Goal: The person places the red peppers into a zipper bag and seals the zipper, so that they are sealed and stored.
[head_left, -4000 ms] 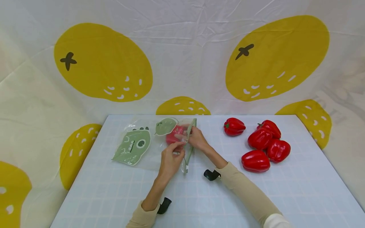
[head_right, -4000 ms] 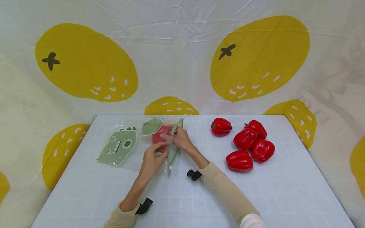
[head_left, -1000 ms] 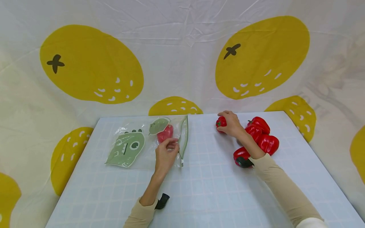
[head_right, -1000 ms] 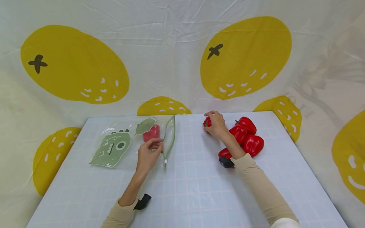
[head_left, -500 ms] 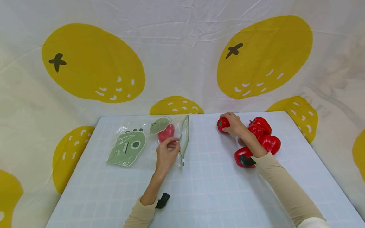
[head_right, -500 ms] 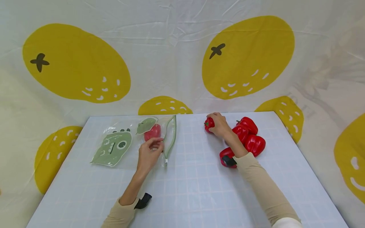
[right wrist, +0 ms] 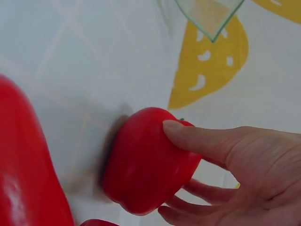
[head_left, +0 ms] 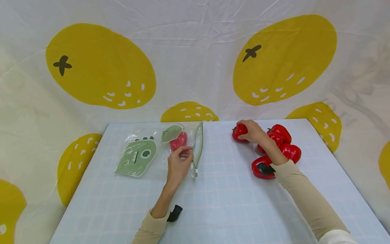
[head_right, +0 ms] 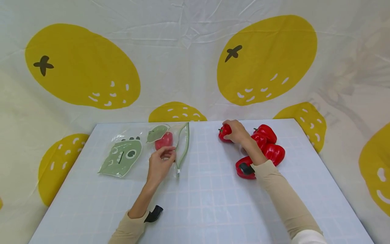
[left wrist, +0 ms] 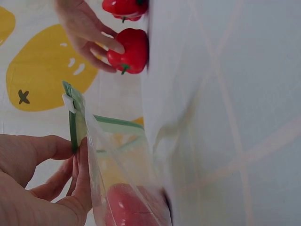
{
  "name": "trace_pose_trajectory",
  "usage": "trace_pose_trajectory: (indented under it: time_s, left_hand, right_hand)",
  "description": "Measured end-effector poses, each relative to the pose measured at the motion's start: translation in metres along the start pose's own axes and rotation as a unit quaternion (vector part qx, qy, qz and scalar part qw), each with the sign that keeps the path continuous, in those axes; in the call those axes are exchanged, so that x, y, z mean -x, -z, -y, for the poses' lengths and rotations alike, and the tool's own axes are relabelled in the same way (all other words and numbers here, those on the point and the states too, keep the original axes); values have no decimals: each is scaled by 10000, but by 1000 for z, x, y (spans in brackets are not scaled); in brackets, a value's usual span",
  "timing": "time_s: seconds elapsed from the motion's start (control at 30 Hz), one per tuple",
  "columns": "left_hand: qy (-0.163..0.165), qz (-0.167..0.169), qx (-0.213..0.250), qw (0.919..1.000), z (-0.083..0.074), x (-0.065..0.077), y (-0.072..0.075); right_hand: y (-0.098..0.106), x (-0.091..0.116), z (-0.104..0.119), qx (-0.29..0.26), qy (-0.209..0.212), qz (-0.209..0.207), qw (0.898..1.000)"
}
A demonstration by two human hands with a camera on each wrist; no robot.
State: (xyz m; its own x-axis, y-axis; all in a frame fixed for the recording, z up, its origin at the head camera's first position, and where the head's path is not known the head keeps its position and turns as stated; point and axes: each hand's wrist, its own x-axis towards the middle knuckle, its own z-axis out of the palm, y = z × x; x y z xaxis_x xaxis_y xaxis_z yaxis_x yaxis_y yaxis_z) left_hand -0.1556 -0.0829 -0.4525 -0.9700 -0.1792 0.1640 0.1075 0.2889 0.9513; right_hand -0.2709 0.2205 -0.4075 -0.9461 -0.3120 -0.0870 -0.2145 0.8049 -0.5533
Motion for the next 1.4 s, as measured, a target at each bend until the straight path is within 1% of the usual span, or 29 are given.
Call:
trace_pose_trajectory:
  time_s: [0.03, 0.17, 0.3, 0.43, 0.7, 0.83, 0.97, 1.17, 1.4]
  left_hand:
    - [5, -5, 6, 10000, 0, 0, 0]
    - [38, -6, 18, 10000, -1, -1, 0]
    - [61, -16, 19, 10000, -2, -1, 0]
    - [59, -7, 24, 10000, -2, 0, 0]
    - [53, 23, 18, 10000, -2, 1, 0]
    - [64, 9, -24, 10000, -1, -1, 0]
    - [-23, -36, 21, 10000, -1, -1, 0]
    - [23, -53, -38, 10000, -1, 0, 1]
    - [-138, -102, 58, 9998, 0, -1, 1]
  right_hand:
    - [0, 0, 0, 4, 15, -11, 10000]
    - [-1, 1, 2, -159, -150, -84, 9997]
    - [-4, 2, 6, -465, -258, -224, 9983]
    - [-8, 4, 9, -674, -242, -406, 9966]
    - [-15, 4, 18, -942, -54, -796, 9924]
    - [-18, 3, 23, -1184, -42, -889, 9890]
    - [-22, 2, 29, -1491, -89, -929, 9844]
    - [-30, 2, 39, -1939, -209, -967, 9760]
    - [-39, 0, 50, -2315, -271, -980, 9675]
